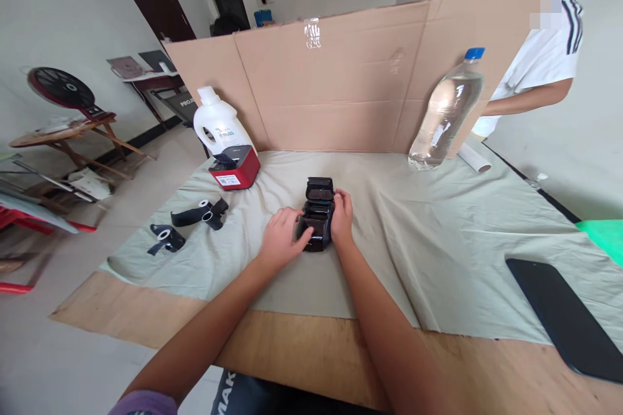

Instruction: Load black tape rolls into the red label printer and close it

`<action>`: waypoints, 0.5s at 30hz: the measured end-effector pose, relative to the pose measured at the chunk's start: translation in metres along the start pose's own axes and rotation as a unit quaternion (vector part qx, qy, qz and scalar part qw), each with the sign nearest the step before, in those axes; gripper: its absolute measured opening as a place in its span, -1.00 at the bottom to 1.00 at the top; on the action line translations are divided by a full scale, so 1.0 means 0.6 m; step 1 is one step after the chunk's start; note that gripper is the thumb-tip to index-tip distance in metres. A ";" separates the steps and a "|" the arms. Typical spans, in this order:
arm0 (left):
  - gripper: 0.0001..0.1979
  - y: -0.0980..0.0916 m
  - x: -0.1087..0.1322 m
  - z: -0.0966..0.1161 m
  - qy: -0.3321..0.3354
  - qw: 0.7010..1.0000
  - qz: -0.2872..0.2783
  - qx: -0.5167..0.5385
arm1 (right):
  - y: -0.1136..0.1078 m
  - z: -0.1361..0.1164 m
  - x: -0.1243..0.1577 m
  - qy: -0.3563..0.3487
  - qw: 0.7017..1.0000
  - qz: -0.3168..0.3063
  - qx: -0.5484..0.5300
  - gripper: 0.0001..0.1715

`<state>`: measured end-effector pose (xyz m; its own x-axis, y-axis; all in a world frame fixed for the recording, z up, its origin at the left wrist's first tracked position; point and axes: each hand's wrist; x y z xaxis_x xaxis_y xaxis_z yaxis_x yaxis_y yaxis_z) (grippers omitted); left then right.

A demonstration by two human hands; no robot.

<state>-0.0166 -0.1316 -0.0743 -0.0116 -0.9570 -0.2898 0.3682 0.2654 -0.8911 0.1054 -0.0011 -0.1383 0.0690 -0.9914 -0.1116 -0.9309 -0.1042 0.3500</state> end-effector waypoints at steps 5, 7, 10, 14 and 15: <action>-0.50 0.010 0.041 0.020 -0.188 0.972 -0.084 0.118 | 0.006 -0.006 0.002 0.007 1.000 0.017 -0.013 -0.62; -0.44 0.017 0.054 0.023 -0.187 0.960 -0.079 0.194 | 0.006 -0.005 0.002 0.006 1.000 0.015 -0.014 -0.62; -0.41 0.026 0.060 0.023 -0.190 0.941 -0.056 0.276 | 0.005 -0.004 0.001 0.004 1.000 0.011 -0.021 -0.61; -0.48 0.031 0.054 0.018 -0.181 0.915 -0.044 0.359 | 0.004 -0.005 0.001 0.004 1.000 0.008 -0.022 -0.63; -0.49 0.032 0.053 0.017 -0.180 0.913 -0.041 0.364 | 0.004 -0.005 0.001 0.004 1.000 0.008 -0.018 -0.63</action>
<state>-0.0007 -0.1585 -0.0970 0.1909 -0.9814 0.0177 0.9020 0.1683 -0.3975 0.1042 -0.0023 -0.1348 0.0567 -0.9937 -0.0972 -0.9185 -0.0900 0.3850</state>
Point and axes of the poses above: each hand's wrist, its own x-axis away from the middle knuckle, its own y-axis out of the palm, z = x × y, and after that the axes turned 8 degrees about -z, right-handed
